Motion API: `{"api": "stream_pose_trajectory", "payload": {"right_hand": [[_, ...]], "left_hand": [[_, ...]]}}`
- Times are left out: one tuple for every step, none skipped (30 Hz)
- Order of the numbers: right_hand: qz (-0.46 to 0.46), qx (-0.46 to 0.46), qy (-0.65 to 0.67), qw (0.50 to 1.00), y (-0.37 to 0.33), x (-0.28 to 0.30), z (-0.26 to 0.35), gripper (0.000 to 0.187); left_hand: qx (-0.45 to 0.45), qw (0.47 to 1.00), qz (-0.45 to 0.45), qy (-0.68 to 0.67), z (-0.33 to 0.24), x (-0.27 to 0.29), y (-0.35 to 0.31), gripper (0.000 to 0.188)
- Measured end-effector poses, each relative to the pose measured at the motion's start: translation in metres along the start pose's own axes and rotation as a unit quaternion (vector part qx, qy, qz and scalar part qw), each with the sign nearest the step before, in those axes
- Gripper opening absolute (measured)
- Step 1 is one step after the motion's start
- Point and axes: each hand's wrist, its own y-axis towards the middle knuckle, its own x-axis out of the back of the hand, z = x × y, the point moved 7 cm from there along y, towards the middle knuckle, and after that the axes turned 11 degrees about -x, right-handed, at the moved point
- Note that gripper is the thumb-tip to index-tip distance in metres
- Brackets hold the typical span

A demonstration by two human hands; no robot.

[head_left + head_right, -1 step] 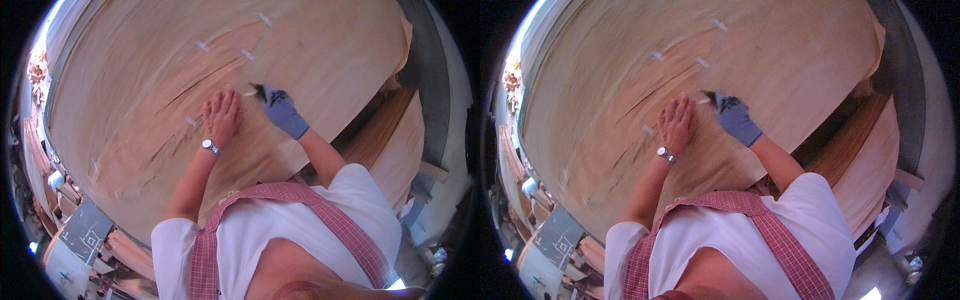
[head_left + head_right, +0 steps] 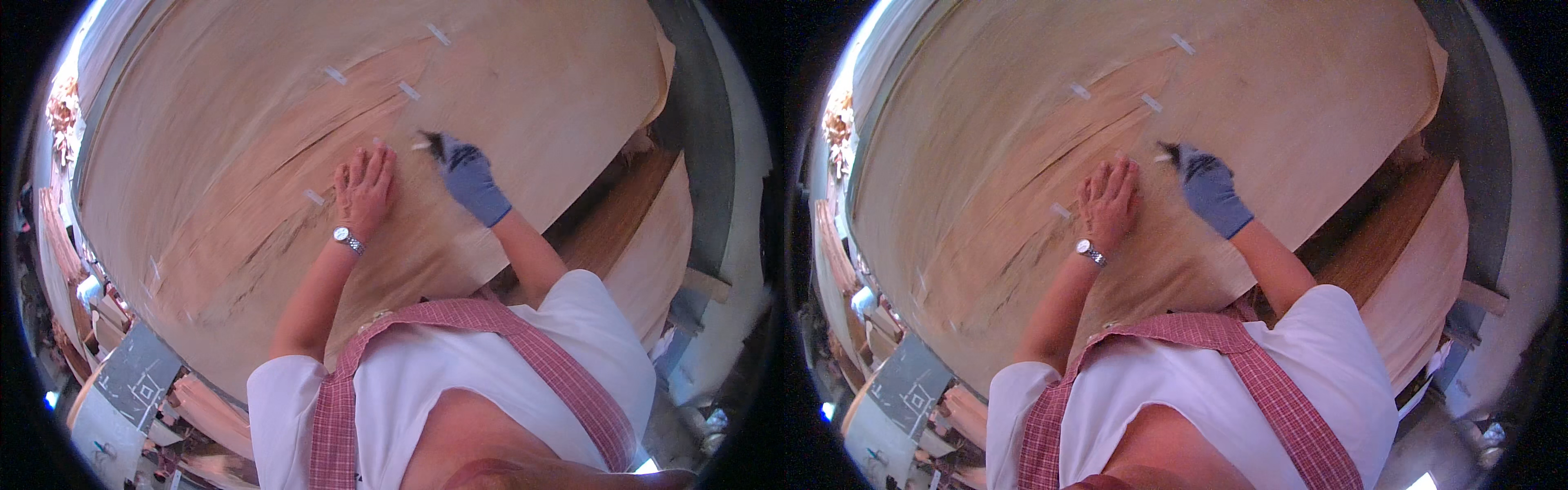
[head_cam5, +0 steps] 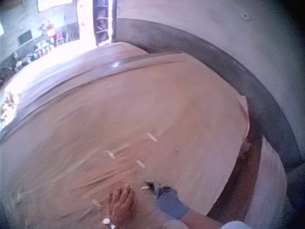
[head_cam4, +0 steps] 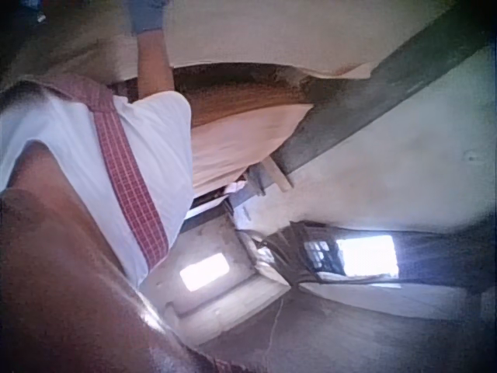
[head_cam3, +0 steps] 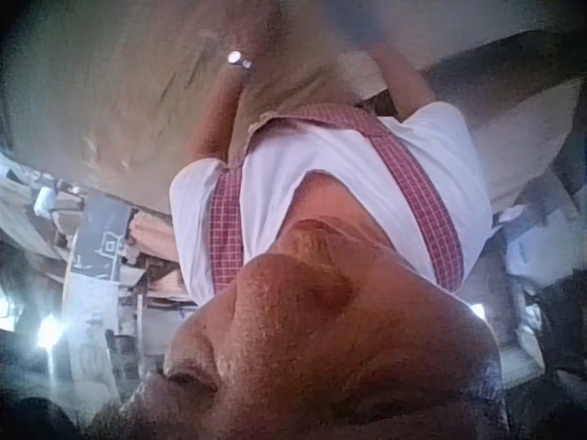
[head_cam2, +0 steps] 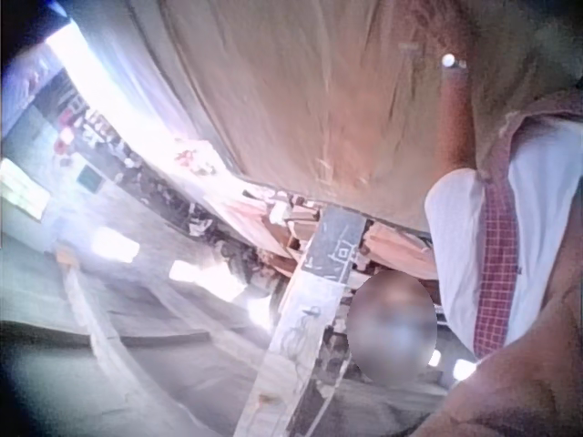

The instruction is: The person trims the edges of wood veneer sheets with a cutting tool, applies adhesive strips to join or patch pieces, and moves large stacks of the veneer sheets to different work areas.

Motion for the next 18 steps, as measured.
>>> {"api": "stream_pose_trajectory", "payload": {"right_hand": [[0.019,-0.036,-0.012,0.999,0.007,0.01,-0.001,0.02],[0.038,-0.071,-0.025,0.996,0.014,0.013,-0.002,0.02],[0.021,0.0,0.084,0.996,0.023,0.003,0.005,0.019],[0.086,-0.038,0.194,0.977,0.027,-0.004,0.02,0.019],[0.148,-0.075,0.3,0.94,0.033,-0.01,0.049,0.019],[0.206,-0.113,0.4,0.886,0.036,-0.02,0.072,0.02],[0.237,-0.133,0.425,0.864,0.04,-0.036,0.084,0.021],[0.269,-0.155,0.448,0.838,0.044,-0.053,0.094,0.022],[0.3,-0.176,0.47,0.811,0.046,-0.067,0.101,0.023],[0.3,-0.193,0.462,0.812,0.048,-0.08,0.101,0.023],[0.298,-0.208,0.455,0.813,0.049,-0.092,0.101,0.023],[0.294,-0.224,0.448,0.814,0.049,-0.1,0.1,0.023],[0.293,-0.234,0.451,0.81,0.048,-0.102,0.102,0.022],[0.29,-0.246,0.455,0.806,0.046,-0.103,0.104,0.022],[0.286,-0.257,0.458,0.801,0.044,-0.103,0.105,0.022],[0.279,-0.258,0.454,0.806,0.042,-0.102,0.104,0.022],[0.271,-0.259,0.449,0.811,0.04,-0.1,0.103,0.022],[0.264,-0.26,0.444,0.816,0.04,-0.098,0.103,0.021]], "left_hand": [[0.0,1.0,-0.002,-0.016,0.0,0.002,0.001,0.052],[0.001,0.999,-0.005,-0.032,0.0,0.006,0.003,0.051],[0.004,0.999,-0.008,-0.047,0.002,0.01,0.002,0.051],[0.025,0.995,-0.03,-0.088,0.01,0.013,-0.003,0.051],[0.045,0.989,-0.053,-0.129,0.022,0.015,-0.009,0.05],[0.061,0.981,-0.076,-0.17,0.034,0.018,-0.014,0.049],[0.113,0.977,-0.111,-0.141,0.054,0.024,-0.022,0.048],[0.167,0.969,-0.144,-0.111,0.074,0.033,-0.034,0.046],[0.219,0.956,-0.176,-0.081,0.089,0.041,-0.042,0.045],[0.212,0.961,-0.173,-0.041,0.091,0.047,-0.039,0.042],[0.202,0.965,-0.17,0.0,0.094,0.056,-0.032,0.04],[0.19,0.967,-0.166,0.041,0.098,0.061,-0.026,0.037],[0.173,0.971,-0.156,0.06,0.101,0.057,-0.021,0.036],[0.154,0.974,-0.145,0.078,0.105,0.053,-0.016,0.035],[0.135,0.977,-0.134,0.096,0.105,0.05,-0.014,0.033],[0.142,0.978,-0.135,0.071,0.108,0.047,-0.015,0.034],[0.149,0.978,-0.136,0.047,0.112,0.043,-0.018,0.034],[0.156,0.978,-0.137,0.023,0.115,0.04,-0.02,0.035]]}}
